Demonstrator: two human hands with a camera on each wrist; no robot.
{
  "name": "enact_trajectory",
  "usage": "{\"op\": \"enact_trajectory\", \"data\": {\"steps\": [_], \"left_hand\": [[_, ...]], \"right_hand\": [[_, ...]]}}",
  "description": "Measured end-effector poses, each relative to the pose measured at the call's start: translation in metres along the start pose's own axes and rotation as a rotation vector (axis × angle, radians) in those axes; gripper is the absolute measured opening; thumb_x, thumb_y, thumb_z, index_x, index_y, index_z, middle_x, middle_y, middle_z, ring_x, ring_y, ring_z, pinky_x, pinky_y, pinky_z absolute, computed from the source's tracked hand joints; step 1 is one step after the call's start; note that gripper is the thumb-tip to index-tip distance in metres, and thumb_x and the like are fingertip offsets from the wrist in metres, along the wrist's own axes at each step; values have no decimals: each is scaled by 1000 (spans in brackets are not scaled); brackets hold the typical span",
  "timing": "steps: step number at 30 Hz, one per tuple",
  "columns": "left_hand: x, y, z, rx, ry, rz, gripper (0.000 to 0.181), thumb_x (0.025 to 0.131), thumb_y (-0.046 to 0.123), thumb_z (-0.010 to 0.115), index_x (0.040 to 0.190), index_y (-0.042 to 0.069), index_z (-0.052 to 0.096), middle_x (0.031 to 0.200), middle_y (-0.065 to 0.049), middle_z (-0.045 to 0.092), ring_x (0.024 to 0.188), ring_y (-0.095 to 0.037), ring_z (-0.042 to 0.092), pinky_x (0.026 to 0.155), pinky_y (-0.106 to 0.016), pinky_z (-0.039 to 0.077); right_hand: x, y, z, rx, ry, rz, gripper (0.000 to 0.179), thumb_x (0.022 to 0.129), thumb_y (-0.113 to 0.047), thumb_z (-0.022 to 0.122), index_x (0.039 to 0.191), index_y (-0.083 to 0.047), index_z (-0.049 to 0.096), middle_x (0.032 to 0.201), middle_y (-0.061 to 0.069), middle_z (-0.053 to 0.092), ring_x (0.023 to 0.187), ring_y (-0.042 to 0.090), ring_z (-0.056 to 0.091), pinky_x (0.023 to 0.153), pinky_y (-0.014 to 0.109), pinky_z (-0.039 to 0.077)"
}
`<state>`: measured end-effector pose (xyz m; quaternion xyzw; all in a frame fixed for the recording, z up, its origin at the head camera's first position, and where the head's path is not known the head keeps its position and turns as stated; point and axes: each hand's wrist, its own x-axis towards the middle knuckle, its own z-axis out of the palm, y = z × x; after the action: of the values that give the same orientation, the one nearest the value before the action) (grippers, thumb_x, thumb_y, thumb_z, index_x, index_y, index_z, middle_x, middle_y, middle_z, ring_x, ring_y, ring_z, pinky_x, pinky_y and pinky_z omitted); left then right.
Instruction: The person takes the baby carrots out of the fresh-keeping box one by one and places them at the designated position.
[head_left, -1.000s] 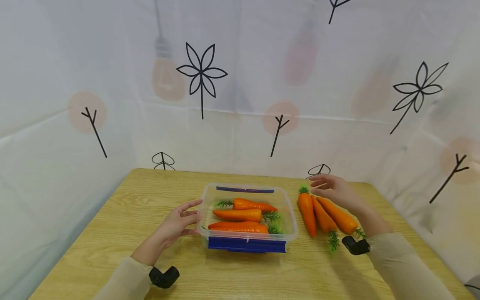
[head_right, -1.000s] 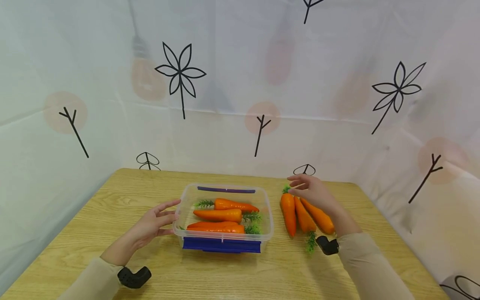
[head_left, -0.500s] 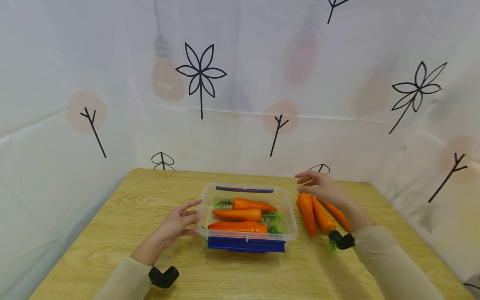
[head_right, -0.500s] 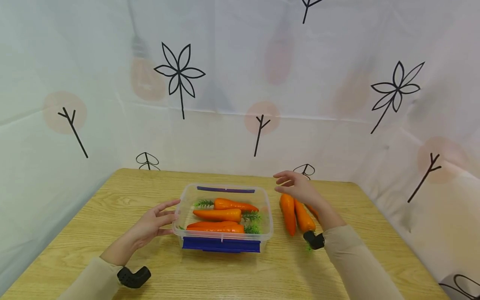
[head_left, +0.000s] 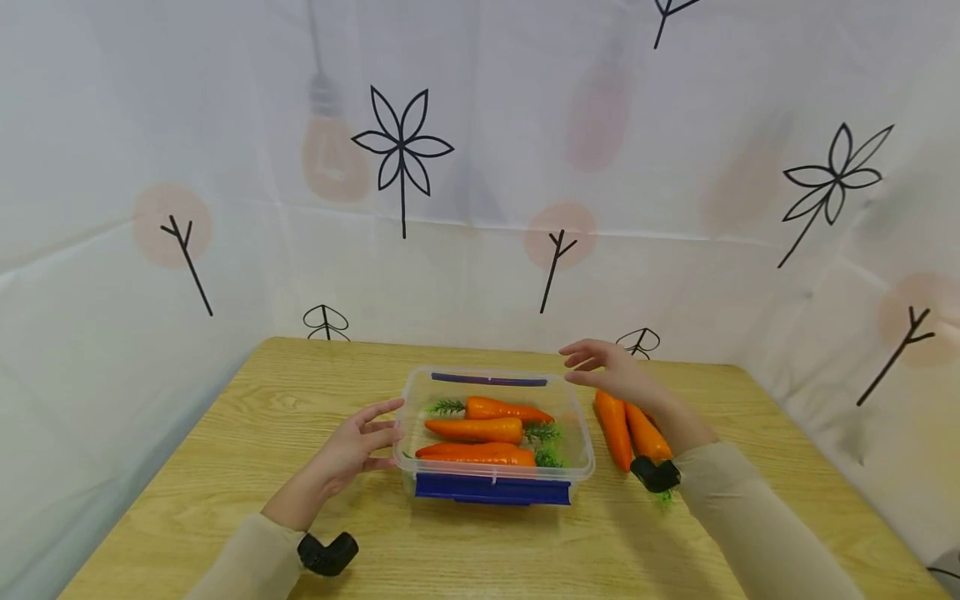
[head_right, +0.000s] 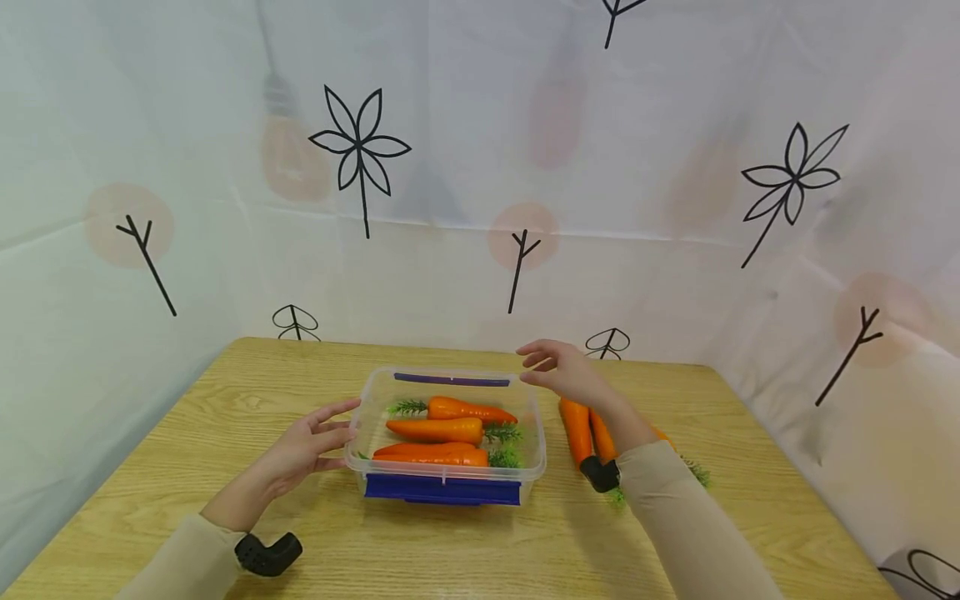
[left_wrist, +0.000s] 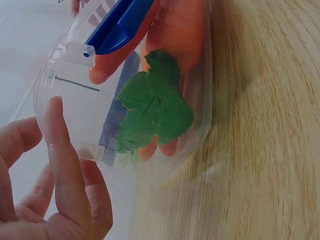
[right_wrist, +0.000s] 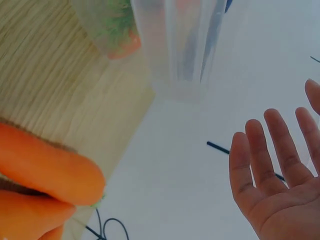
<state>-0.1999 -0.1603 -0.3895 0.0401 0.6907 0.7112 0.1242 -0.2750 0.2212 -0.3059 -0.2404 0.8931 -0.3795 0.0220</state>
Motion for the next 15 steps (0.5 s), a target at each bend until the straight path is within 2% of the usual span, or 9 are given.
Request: {"op": "enact_trajectory", "data": {"steps": [7, 15], "left_hand": [[1, 0, 1, -4, 15, -8, 54, 94, 9, 56, 143, 9, 36, 130, -26, 43, 108, -35, 53, 72, -32, 54], [1, -1, 0, -2, 17, -15, 53, 94, 10, 56, 143, 8, 35, 130, -25, 44, 106, -35, 54, 73, -34, 54]], "right_hand": [[12, -10, 10, -3, -24, -60, 37, 90, -18, 64, 123, -4, 57, 110, 15, 61, 100, 33, 57, 80, 46, 50], [24, -21, 21, -7, -107, -72, 38, 89, -15, 65, 124, -4, 56, 111, 15, 61, 99, 30, 58, 81, 42, 50]]}}
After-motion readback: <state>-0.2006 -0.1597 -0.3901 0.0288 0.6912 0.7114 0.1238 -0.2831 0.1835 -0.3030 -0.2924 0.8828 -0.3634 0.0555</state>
